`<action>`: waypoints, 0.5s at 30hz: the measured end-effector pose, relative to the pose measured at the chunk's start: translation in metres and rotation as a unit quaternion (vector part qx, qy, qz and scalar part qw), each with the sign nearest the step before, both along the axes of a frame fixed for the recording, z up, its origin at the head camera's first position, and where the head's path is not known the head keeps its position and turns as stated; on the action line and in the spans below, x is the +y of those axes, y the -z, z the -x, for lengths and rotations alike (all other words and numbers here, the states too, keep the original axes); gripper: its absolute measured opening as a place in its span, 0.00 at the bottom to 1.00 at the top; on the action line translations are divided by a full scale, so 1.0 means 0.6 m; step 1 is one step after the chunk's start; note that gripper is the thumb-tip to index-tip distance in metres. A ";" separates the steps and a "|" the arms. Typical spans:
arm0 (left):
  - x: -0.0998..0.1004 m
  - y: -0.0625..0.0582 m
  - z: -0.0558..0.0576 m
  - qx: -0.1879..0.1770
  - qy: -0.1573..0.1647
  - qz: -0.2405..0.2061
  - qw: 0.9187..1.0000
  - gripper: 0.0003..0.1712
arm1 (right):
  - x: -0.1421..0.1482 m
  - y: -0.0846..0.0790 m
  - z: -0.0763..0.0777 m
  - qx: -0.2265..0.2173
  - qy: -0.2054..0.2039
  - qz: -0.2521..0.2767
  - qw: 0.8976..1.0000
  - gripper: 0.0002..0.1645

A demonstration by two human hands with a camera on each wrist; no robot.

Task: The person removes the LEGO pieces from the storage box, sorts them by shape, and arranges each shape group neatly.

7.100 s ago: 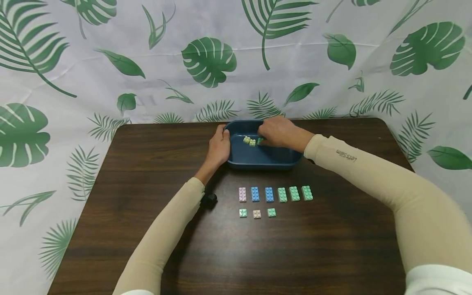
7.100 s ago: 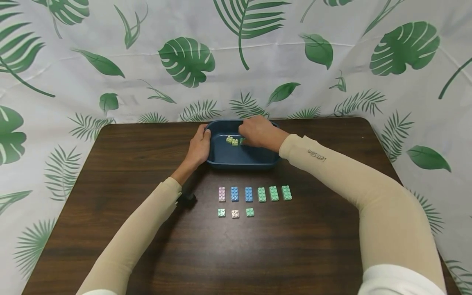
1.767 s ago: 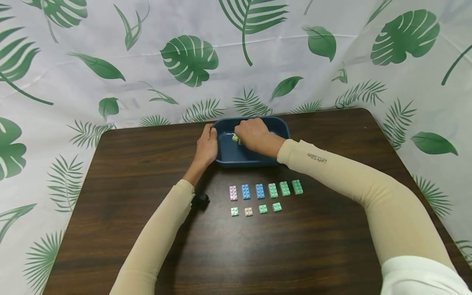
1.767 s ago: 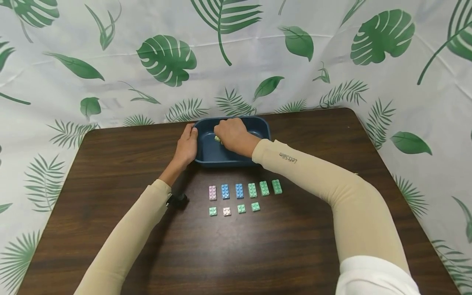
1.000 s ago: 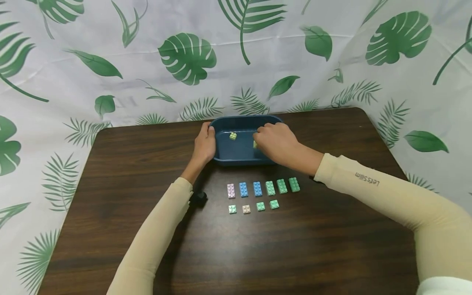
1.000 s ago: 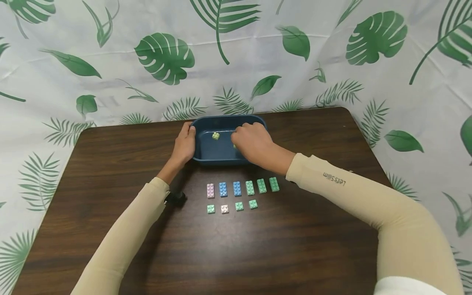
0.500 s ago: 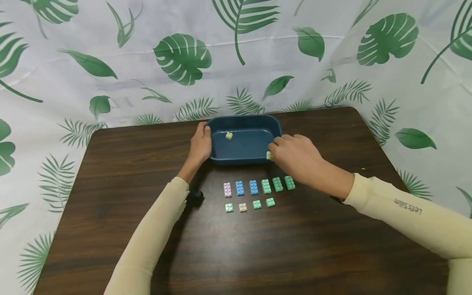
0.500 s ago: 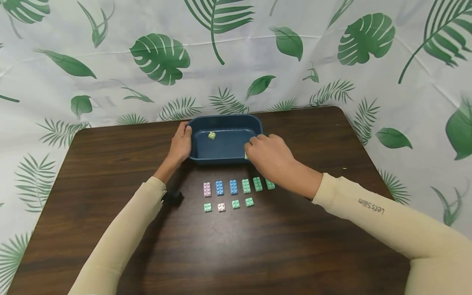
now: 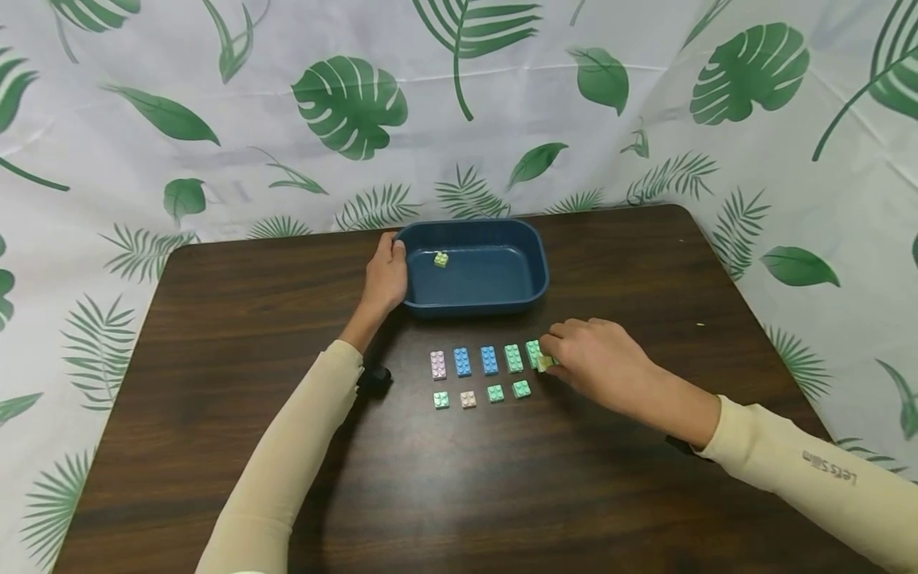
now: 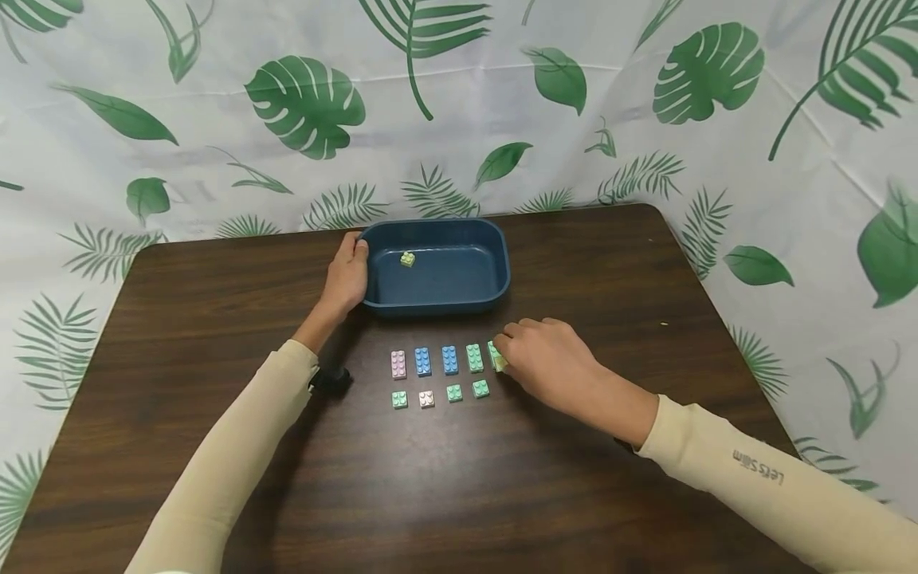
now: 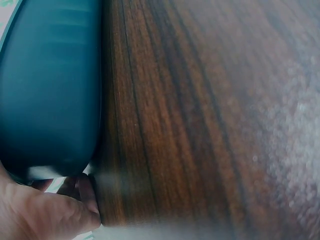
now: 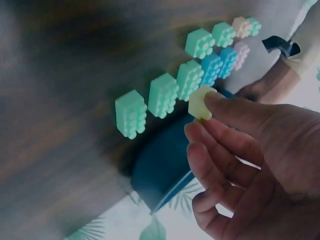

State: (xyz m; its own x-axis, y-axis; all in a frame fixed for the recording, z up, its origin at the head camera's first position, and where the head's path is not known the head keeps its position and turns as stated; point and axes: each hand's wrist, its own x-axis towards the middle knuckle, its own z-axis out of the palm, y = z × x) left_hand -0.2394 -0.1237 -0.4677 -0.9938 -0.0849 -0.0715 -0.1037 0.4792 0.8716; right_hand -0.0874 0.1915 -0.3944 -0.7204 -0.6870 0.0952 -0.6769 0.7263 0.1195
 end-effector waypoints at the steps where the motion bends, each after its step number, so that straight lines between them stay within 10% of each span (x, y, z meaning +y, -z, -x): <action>1: -0.002 0.001 0.000 -0.001 -0.001 0.000 1.000 0.24 | 0.000 0.004 -0.001 -0.003 -0.001 -0.001 1.000 0.19; 15: -0.008 0.018 0.021 -0.007 -0.002 -0.005 1.000 0.22 | 0.006 0.050 -0.012 -0.031 0.011 -0.013 0.999 0.16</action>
